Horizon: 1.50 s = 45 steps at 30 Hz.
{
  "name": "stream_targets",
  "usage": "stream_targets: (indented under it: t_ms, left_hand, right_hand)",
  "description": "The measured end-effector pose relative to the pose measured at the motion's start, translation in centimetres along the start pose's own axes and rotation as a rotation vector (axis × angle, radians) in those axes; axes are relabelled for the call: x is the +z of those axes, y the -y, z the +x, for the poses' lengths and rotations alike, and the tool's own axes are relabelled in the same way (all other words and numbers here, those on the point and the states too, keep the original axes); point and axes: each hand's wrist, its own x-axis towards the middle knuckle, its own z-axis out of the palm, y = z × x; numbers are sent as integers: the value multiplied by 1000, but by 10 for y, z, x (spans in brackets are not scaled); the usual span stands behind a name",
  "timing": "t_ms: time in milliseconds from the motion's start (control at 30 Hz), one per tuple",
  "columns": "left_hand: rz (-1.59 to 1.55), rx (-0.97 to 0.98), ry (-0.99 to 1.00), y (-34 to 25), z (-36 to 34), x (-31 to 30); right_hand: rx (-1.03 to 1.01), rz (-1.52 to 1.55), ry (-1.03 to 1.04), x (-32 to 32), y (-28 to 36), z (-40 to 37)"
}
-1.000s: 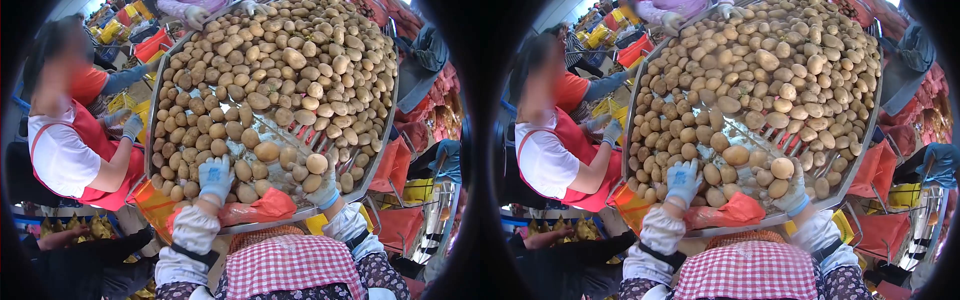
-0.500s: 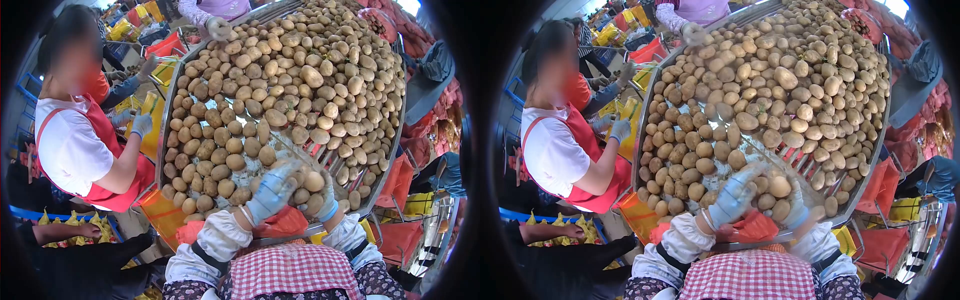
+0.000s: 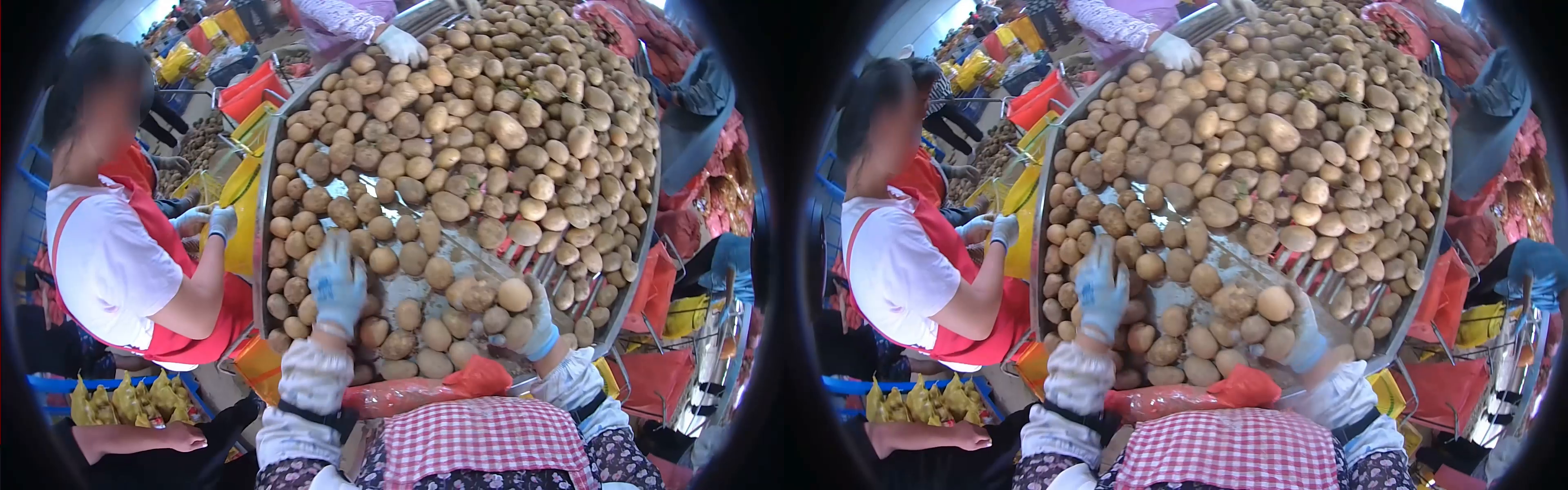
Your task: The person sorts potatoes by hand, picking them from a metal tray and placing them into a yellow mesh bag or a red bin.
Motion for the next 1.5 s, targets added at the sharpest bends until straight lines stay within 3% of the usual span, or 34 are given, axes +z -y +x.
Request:
stream_targets:
  t_ms: [33, 67, 133, 300, 367, 433, 500, 533, 600, 667, 767, 800, 867, 900, 933, 1000, 1067, 1100, 1167, 1367, 1400, 1433, 1467, 1500]
  left_hand:
    - [218, -94, 104, 11, 12, 3]
    - [223, -100, 95, 23, 23, 9]
    - [343, -71, 355, 38, 37, 21]
    - [320, -26, 367, 39, 37, 34]
    - [246, 125, 162, 33, 24, 26]
    - [194, 182, 82, 35, 28, 18]
    - [213, -78, 62, 56, 33, 23]
    - [207, -80, 64, 60, 35, 24]
    - [138, -79, 380, 63, 44, 24]
    - [186, -46, 327, 55, 41, 37]
    - [135, -147, 407, 49, 41, 39]
    - [138, -149, 404, 51, 41, 38]
    - [-211, -338, 325, 57, 44, 38]
    - [-371, -420, 137, 52, 49, 34]
    - [-375, -410, 137, 51, 60, 30]
    - [-433, -304, -49, 50, 91, 22]
    - [-116, -226, 358, 37, 152, 27]
    - [-122, -225, 354, 37, 173, 35]
    - [29, -215, 808, 36, 203, 55]
    - [-272, -260, 827, 86, 201, 90]
    - [-370, -276, 828, 88, 189, 88]
    - [-578, -349, 984, 69, 184, 63]
    - [-638, -313, 946, 94, 169, 94]
    - [-650, -285, 868, 74, 161, 71]
  right_hand:
    - [-45, -97, -168, 13, -4, 3]
    - [-39, -104, -162, 13, -4, 5]
    - [3, -210, -116, 7, -5, 1]
    - [0, -210, -118, 1, -3, 3]
    - [-39, 5, -74, -12, 1, 8]
    - [-54, -27, -64, -10, 5, 9]
    - [-42, 14, 52, -17, 7, 5]
    - [-43, 12, 46, -21, 6, 4]
    - [-104, -68, -34, -18, 4, 9]
    - [-96, -104, -125, 8, -1, 7]
    - [-117, -128, -237, 9, -3, 3]
    - [-145, -118, -258, 5, -4, 2]
    - [-176, -127, -244, -2, -5, 0]
    - [-218, -129, -235, -3, -3, -1]
    - [-228, -128, -232, -4, -1, -2]
    - [-203, -124, -141, -5, -2, -8]
    - [-224, -126, -164, -9, -7, -4]
    - [-238, -118, -181, -12, -9, -2]
    - [-211, -104, -148, -15, -7, -5]
    - [-207, -58, -125, -9, -2, -11]
    - [-262, -45, -215, -2, -4, -8]
    - [-316, -28, -309, 0, -7, -7]
    - [-318, -19, -313, -7, -6, -6]
    - [-276, -33, -279, -19, -3, -3]
